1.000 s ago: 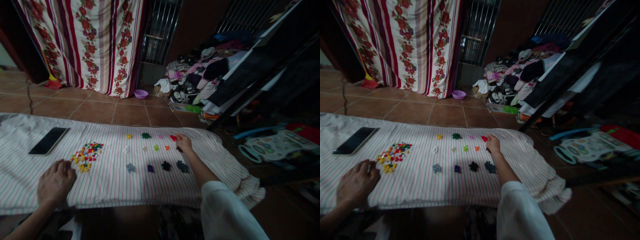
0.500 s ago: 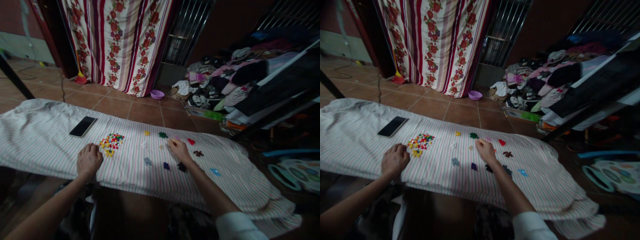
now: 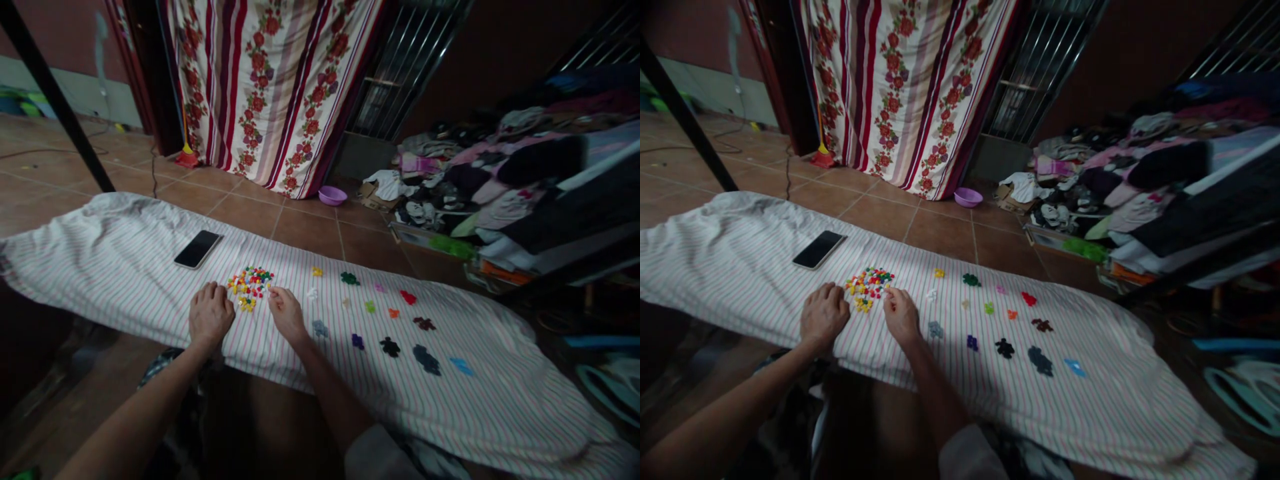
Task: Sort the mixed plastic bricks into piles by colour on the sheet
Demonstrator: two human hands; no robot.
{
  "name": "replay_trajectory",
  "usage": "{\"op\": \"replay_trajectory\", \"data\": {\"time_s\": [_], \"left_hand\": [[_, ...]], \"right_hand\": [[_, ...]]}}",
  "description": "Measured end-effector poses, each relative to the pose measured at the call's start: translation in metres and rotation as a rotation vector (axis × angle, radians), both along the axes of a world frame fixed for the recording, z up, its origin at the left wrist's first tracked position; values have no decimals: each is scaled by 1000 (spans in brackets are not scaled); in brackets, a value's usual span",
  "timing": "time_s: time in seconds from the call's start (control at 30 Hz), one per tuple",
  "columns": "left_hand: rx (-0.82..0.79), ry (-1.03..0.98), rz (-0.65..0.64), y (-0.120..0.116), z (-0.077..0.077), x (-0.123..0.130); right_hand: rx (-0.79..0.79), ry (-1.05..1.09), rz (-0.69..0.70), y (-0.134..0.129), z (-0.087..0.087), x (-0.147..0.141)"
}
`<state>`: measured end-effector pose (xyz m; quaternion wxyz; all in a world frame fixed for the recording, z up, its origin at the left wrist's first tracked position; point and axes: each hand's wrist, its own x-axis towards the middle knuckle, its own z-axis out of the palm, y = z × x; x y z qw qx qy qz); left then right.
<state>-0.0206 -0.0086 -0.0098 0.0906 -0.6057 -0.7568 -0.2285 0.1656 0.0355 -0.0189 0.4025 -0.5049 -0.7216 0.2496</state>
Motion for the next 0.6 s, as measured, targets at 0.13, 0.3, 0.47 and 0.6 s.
{"op": "replay_trajectory", "data": {"time_s": [0.13,0.3,0.47,0.6], "left_hand": [[5,0,-3,1,-2,0],[-30,14,-30,3,-5,0],[-120,31,-96,7,-11,-3],[-145,61,-144,14,-18,-4]], "right_hand": [[18,-57,-97,-6,-9,-15],[49,-34,-136,-11,-10,-14],[57,0,-170,-9,-10,-13],[53,111,-215,-5,-18,-10]]}}
